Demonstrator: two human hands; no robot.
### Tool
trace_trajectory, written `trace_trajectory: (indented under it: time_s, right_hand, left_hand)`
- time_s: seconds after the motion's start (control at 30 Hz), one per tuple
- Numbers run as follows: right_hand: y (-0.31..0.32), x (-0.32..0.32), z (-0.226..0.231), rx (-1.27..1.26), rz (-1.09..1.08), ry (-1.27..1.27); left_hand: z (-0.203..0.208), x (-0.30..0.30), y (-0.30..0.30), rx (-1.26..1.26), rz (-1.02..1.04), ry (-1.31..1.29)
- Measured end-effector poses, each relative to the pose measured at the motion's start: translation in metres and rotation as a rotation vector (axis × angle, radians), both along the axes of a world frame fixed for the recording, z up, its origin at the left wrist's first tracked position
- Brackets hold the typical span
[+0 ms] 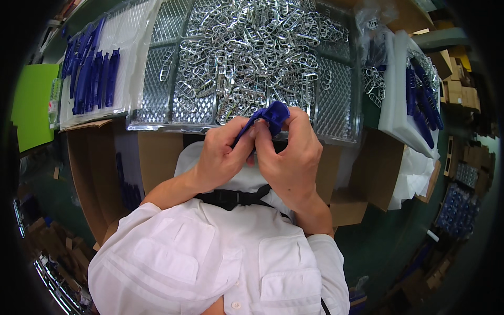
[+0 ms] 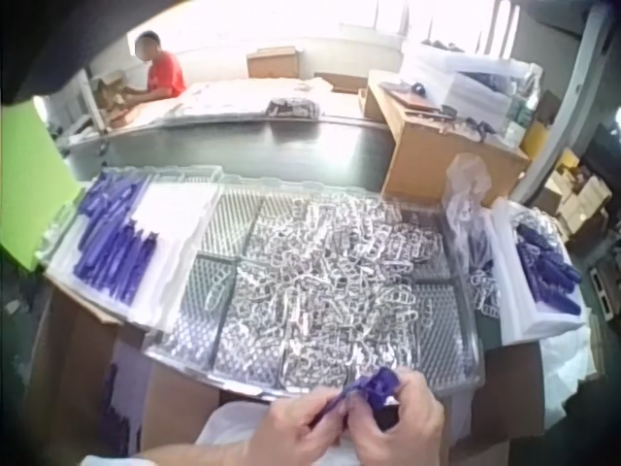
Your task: Insert small metal springs and components into blue plastic electronic housings.
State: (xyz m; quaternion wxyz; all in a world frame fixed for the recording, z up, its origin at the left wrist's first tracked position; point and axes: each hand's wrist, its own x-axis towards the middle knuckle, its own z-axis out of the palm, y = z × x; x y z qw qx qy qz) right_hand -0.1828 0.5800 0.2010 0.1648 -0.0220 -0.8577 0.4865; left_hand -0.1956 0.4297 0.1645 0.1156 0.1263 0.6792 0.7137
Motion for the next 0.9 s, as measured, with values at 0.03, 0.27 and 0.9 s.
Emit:
trace_trajectory:
  time_s: [0.03,0.27,0.9]
  right_hand:
    - [0.0,-0.001,-0.001,0.02,-0.008,0.036]
    - [0.005,-0.015,0.002,-0.383,0.007,-0.18]
    - [0.043,0.004,0.024,-0.279,0.453,0.312]
  left_hand:
    - [0.003,-0.002,0.0,-0.024,-0.002,0.002]
    - [0.017,-0.014,-0.008,-0.136,-0.059,0.028]
    - [0.049,0.001,-0.042,-0.107,-0.185,0.46]
